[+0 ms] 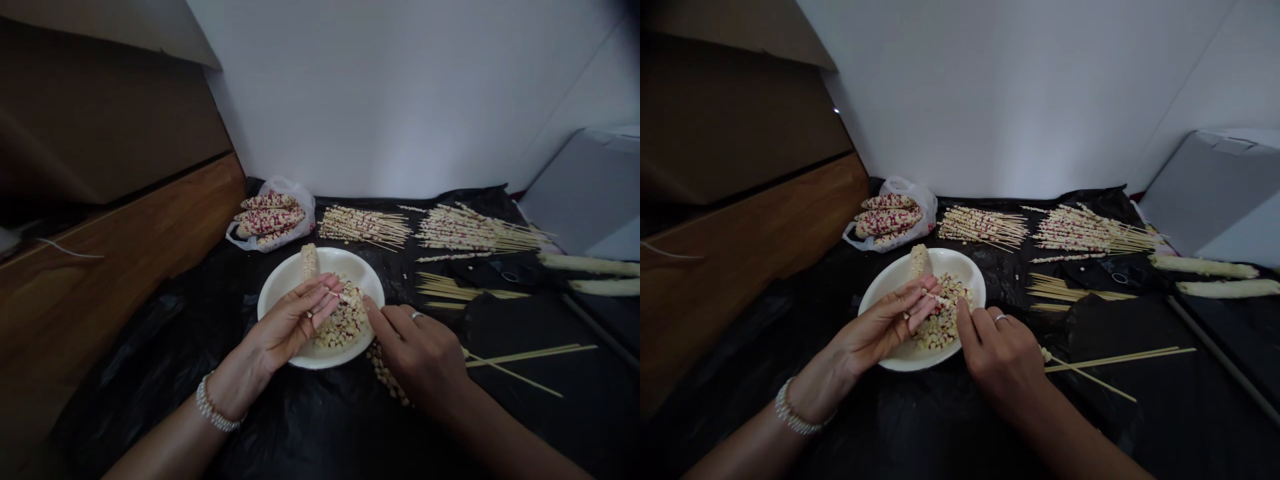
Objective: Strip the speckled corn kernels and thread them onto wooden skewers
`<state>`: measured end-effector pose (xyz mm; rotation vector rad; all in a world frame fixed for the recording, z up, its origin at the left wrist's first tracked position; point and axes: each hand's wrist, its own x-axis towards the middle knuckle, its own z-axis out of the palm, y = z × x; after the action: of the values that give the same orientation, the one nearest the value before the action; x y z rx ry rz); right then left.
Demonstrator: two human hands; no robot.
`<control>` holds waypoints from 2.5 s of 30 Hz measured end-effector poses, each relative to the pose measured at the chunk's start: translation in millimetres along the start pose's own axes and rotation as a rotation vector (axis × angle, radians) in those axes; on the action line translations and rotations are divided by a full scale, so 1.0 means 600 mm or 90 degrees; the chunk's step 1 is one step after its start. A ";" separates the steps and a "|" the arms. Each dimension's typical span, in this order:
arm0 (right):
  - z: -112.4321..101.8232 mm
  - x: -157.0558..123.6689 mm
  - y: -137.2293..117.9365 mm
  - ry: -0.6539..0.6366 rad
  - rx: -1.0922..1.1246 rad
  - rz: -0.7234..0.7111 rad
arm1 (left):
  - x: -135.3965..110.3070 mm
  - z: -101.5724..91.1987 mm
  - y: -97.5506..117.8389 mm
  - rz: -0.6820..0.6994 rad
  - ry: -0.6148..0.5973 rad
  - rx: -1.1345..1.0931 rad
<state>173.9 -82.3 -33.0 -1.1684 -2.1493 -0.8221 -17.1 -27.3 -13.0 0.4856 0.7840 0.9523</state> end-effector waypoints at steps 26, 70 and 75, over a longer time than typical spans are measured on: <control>-0.002 0.003 0.000 0.005 0.004 0.000 | -0.005 0.004 0.000 0.016 0.031 0.001; -0.005 0.003 -0.006 0.026 0.021 0.024 | 0.002 0.001 -0.001 -0.026 -0.001 -0.044; -0.004 0.002 -0.006 0.025 0.035 0.029 | 0.004 -0.008 -0.003 -0.032 -0.020 -0.034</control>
<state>171.0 -85.1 -31.3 -1.1587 -2.0925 -0.7561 -19.2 -26.1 -18.4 0.4323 0.7372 0.9144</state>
